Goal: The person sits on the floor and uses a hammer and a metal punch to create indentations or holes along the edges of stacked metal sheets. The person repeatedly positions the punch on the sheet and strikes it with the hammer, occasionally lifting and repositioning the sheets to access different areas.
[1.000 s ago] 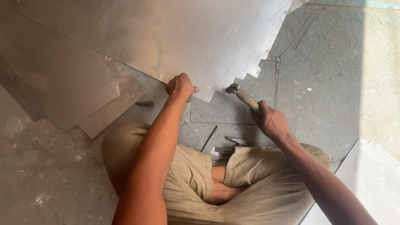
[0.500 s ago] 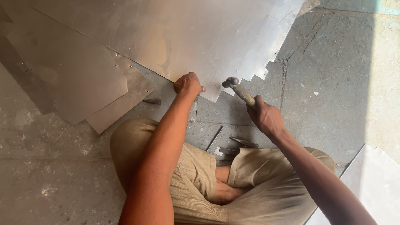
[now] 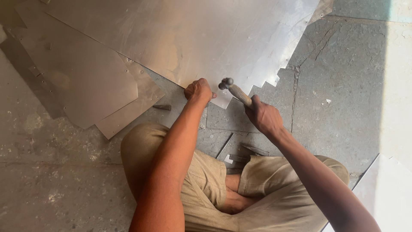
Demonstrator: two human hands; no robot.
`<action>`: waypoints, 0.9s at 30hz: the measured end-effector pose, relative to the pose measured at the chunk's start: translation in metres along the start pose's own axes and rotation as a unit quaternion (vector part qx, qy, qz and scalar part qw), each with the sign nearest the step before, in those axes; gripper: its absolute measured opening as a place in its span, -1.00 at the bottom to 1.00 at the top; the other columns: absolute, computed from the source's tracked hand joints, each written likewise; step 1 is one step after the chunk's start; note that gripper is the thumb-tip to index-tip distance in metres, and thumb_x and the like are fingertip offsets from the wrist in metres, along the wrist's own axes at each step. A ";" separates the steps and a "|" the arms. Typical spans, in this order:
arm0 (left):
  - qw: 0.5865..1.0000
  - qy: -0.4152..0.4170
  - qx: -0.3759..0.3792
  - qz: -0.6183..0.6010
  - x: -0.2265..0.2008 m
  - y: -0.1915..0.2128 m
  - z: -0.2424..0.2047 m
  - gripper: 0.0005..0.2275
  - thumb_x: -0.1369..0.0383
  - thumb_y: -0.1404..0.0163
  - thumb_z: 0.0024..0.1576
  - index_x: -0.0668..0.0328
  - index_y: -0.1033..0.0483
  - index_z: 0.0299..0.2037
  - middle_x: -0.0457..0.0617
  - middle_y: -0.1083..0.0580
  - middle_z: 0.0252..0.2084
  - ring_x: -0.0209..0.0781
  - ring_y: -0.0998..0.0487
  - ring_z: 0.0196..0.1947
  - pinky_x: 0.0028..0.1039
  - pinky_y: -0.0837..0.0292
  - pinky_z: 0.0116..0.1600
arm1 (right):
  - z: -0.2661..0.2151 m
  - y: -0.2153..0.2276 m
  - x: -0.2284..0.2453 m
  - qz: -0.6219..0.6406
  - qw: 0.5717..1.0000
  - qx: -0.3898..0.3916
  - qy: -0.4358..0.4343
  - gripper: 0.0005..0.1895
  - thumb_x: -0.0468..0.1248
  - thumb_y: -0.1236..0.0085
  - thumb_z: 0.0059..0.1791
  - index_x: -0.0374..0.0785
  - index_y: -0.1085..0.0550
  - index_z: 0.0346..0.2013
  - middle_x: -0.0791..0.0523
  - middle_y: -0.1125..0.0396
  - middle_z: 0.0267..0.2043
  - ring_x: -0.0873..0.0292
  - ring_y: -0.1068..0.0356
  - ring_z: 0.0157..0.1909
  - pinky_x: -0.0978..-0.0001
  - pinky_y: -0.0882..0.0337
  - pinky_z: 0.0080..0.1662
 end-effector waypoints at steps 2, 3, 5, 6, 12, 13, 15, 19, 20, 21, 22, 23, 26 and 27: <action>1.000 -0.002 -0.002 0.000 -0.002 0.001 0.002 -0.64 0.04 -0.30 0.02 0.12 -0.62 -0.19 -0.05 -0.63 -0.21 -0.19 -0.64 -0.19 -0.43 -0.54 -0.24 | -0.001 -0.004 -0.003 -0.021 0.999 0.031 -0.007 -0.74 -0.04 0.14 0.18 -0.18 -0.24 -0.17 0.07 -0.31 -0.62 0.12 -0.19 -0.70 0.14 -0.26 -0.62; 1.000 -0.002 -0.003 0.002 -0.002 0.000 0.003 -0.64 0.04 -0.31 0.01 0.12 -0.62 -0.19 -0.05 -0.63 -0.20 -0.19 -0.65 -0.19 -0.43 -0.55 -0.23 | -0.002 -0.005 -0.007 -0.025 0.998 0.044 -0.029 -0.73 -0.04 0.14 0.18 -0.17 -0.24 -0.18 0.07 -0.32 -0.62 0.12 -0.20 -0.70 0.13 -0.26 -0.62; 1.000 -0.002 -0.004 0.005 -0.002 0.000 0.004 -0.63 0.03 -0.31 0.01 0.11 -0.62 -0.19 -0.04 -0.63 -0.20 -0.19 -0.65 -0.18 -0.43 -0.56 -0.22 | -0.002 -0.008 -0.014 -0.032 0.994 0.069 -0.073 -0.72 -0.02 0.15 0.18 -0.16 -0.24 -0.18 0.06 -0.32 -0.62 0.11 -0.20 -0.69 0.11 -0.26 -0.61; 1.000 -0.002 -0.003 0.007 -0.003 0.000 0.005 -0.63 0.02 -0.31 0.00 0.10 -0.62 -0.18 -0.04 -0.62 -0.19 -0.18 -0.65 -0.17 -0.42 -0.56 -0.21 | -0.003 -0.006 -0.011 -0.029 0.997 0.051 -0.051 -0.72 -0.02 0.13 0.16 -0.17 -0.24 -0.19 0.06 -0.33 -0.61 0.11 -0.21 -0.68 0.12 -0.26 -0.61; 1.000 0.000 -0.016 -0.001 0.000 0.002 -0.005 -0.61 0.02 -0.31 0.00 0.09 -0.60 -0.15 -0.04 -0.61 -0.15 -0.13 -0.63 -0.14 -0.39 -0.55 -0.19 | -0.012 -0.008 -0.018 -0.023 0.998 0.029 -0.055 -0.74 -0.05 0.11 0.15 -0.19 -0.26 -0.20 0.07 -0.34 -0.59 0.08 -0.25 -0.64 0.09 -0.28 -0.57; 1.000 -0.002 -0.020 -0.004 0.000 0.002 -0.006 -0.61 0.02 -0.32 0.00 0.09 -0.60 -0.15 -0.04 -0.60 -0.14 -0.12 -0.63 -0.13 -0.37 -0.55 -0.18 | -0.019 -0.002 -0.020 -0.030 0.999 -0.011 -0.032 -0.74 -0.06 0.08 0.12 -0.20 -0.26 -0.18 0.06 -0.34 -0.58 0.06 -0.24 -0.63 0.08 -0.27 -0.56; 1.000 0.012 -0.009 -0.004 0.000 0.002 -0.003 -0.61 0.02 -0.31 0.01 0.11 -0.62 -0.15 -0.04 -0.61 -0.13 -0.13 -0.65 -0.12 -0.39 -0.58 -0.17 | -0.031 0.001 -0.039 -0.032 0.998 -0.017 -0.056 -0.75 -0.07 0.08 0.12 -0.20 -0.26 -0.15 0.04 -0.35 -0.57 0.04 -0.27 -0.62 0.07 -0.30 -0.56; 0.999 -0.018 -0.034 0.009 -0.004 -0.007 0.001 -0.65 0.04 -0.26 0.06 0.10 -0.61 -0.13 -0.02 -0.61 -0.11 -0.07 -0.64 -0.07 -0.32 -0.57 -0.10 | -0.057 0.003 -0.106 -0.037 0.973 0.096 -0.205 -0.73 -0.05 0.09 0.15 -0.21 -0.28 -0.13 -0.02 -0.41 -0.48 -0.04 -0.41 -0.53 -0.01 -0.44 -0.49; 0.997 -0.033 -0.066 0.009 -0.005 -0.012 -0.003 -0.68 0.08 -0.23 0.10 0.11 -0.62 -0.12 0.01 -0.61 -0.10 -0.05 -0.64 -0.07 -0.30 -0.57 -0.10 | -0.066 0.009 -0.125 -0.046 0.964 0.118 -0.234 -0.71 -0.04 0.07 0.14 -0.22 -0.30 -0.13 -0.04 -0.43 -0.45 -0.08 -0.44 -0.48 -0.04 -0.49 -0.44; 0.994 -0.050 -0.101 0.009 -0.008 -0.016 -0.010 -0.72 0.11 -0.19 0.14 0.12 -0.63 -0.12 0.04 -0.60 -0.09 -0.03 -0.64 -0.06 -0.28 -0.57 -0.10 | -0.071 0.023 -0.136 -0.055 0.972 0.108 -0.202 -0.69 -0.04 -0.04 0.06 -0.22 -0.35 -0.13 -0.05 -0.46 -0.41 -0.08 -0.48 -0.41 -0.02 -0.49 -0.34; 0.988 -0.067 -0.136 0.009 -0.013 -0.016 -0.015 -0.75 0.14 -0.16 0.19 0.12 -0.64 -0.12 0.07 -0.59 -0.08 -0.01 -0.63 -0.06 -0.27 -0.58 -0.11 | -0.075 0.034 -0.144 -0.065 0.978 0.098 -0.170 -0.66 -0.05 -0.15 -0.02 -0.23 -0.41 -0.13 -0.06 -0.49 -0.37 -0.09 -0.52 -0.35 0.00 -0.49 -0.24; 0.991 -0.039 -0.116 -0.053 -0.011 -0.024 -0.018 -0.72 0.14 -0.12 0.21 0.18 -0.61 -0.08 0.11 -0.59 -0.05 0.03 -0.63 -0.03 -0.25 -0.57 -0.07 | -0.083 0.041 -0.154 -0.080 0.974 0.107 -0.182 -0.63 0.00 -0.15 -0.01 -0.21 -0.43 -0.12 -0.06 -0.49 -0.36 -0.10 -0.52 -0.32 0.00 -0.49 -0.23; 0.948 0.043 -0.025 -0.315 -0.009 -0.061 -0.033 -0.67 0.19 -0.07 0.24 0.31 -0.52 0.05 0.21 -0.54 0.04 0.13 -0.60 0.03 -0.15 -0.56 0.00 | -0.105 0.063 -0.158 -0.136 0.963 0.116 -0.202 -0.56 0.12 -0.16 0.02 -0.21 -0.51 -0.14 -0.05 -0.50 -0.30 -0.10 -0.53 -0.24 -0.01 -0.50 -0.18; 0.890 0.066 0.021 -0.450 -0.008 -0.078 -0.040 -0.65 0.23 -0.07 0.21 0.33 -0.47 0.08 0.22 -0.50 0.08 0.15 -0.58 0.04 -0.09 -0.57 -0.01 | -0.111 0.068 -0.148 -0.164 0.961 0.105 -0.197 -0.54 0.14 -0.16 0.04 -0.22 -0.54 -0.18 -0.03 -0.51 -0.27 -0.09 -0.53 -0.21 0.00 -0.51 -0.17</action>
Point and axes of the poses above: each hand's wrist, its own z-axis towards the middle knuckle, its own y-axis out of the back of the hand, x = y × z, the point moved 7 cm from there along z, towards the middle knuckle
